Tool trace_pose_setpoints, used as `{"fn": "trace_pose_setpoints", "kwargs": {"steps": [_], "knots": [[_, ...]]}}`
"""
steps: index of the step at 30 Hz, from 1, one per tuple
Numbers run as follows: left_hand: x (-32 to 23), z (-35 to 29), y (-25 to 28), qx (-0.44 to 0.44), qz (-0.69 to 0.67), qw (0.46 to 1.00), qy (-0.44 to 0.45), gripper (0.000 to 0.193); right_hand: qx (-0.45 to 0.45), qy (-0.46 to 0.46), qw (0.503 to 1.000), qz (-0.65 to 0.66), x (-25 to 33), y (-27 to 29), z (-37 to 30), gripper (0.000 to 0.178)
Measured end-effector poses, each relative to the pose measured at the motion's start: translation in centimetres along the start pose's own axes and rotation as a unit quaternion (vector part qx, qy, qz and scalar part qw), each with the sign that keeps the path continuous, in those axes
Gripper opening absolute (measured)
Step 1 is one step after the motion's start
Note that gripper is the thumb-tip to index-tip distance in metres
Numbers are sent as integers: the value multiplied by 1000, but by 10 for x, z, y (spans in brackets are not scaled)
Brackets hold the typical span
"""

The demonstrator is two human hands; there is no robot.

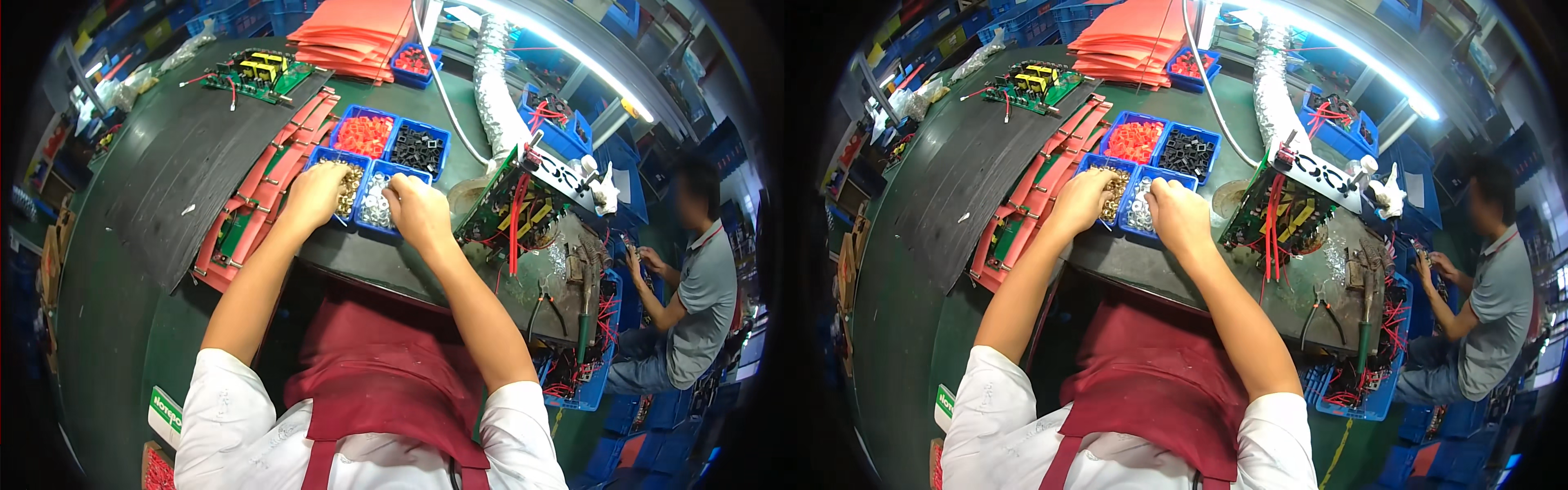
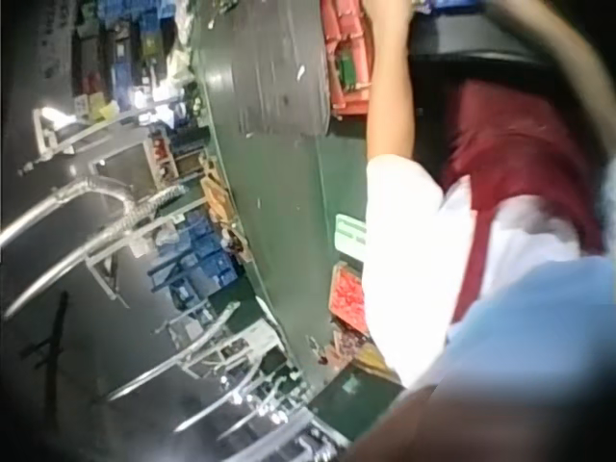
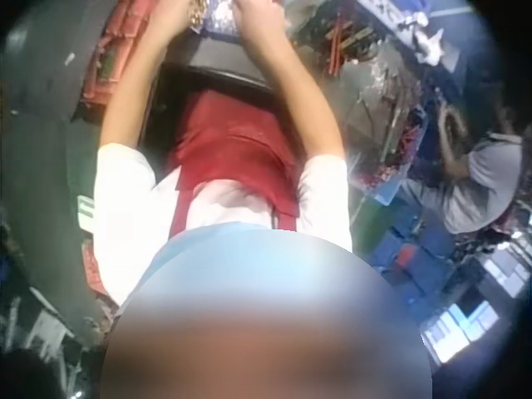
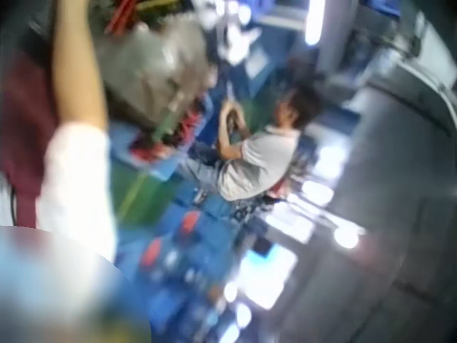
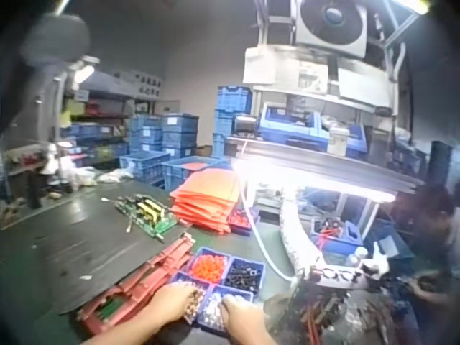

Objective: Assembling electronic components by soldering circuit boards and mounting cooling fans onto a chassis unit.

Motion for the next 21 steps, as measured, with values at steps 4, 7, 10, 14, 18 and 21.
{"fn": "trace_pose_setpoints", "kwargs": {"steps": [4,7,10,14,18,21], "knots": [[-19,1,-1,13,23,999,31,20,12,-12,1000,-13,-3,8,-2,17],[-26,5,-3,38,23,998,37,15,5,2,1000,-5,3,21,-5,17],[-18,5,-9,39,10,998,45,14,8,50,998,41,36,54,-8,16],[-20,8,-15,7,18,999,26,12,15,158,987,20,81,146,-12,11],[-38,13,-23,30,24,999,19,15,-73,171,973,-138,33,241,-6,10],[-62,17,-21,33,37,999,22,15,-64,147,938,-306,-22,300,-2,9]]}}
Point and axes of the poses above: each hand's wrist, its own z-axis towards the middle knuckle, its own y-axis out of the back of the hand, x = y × z, the point moved 4 cm from there along z, towards the middle knuckle, and after that the axes turned 10 degrees about y, right-handed, at the moved point
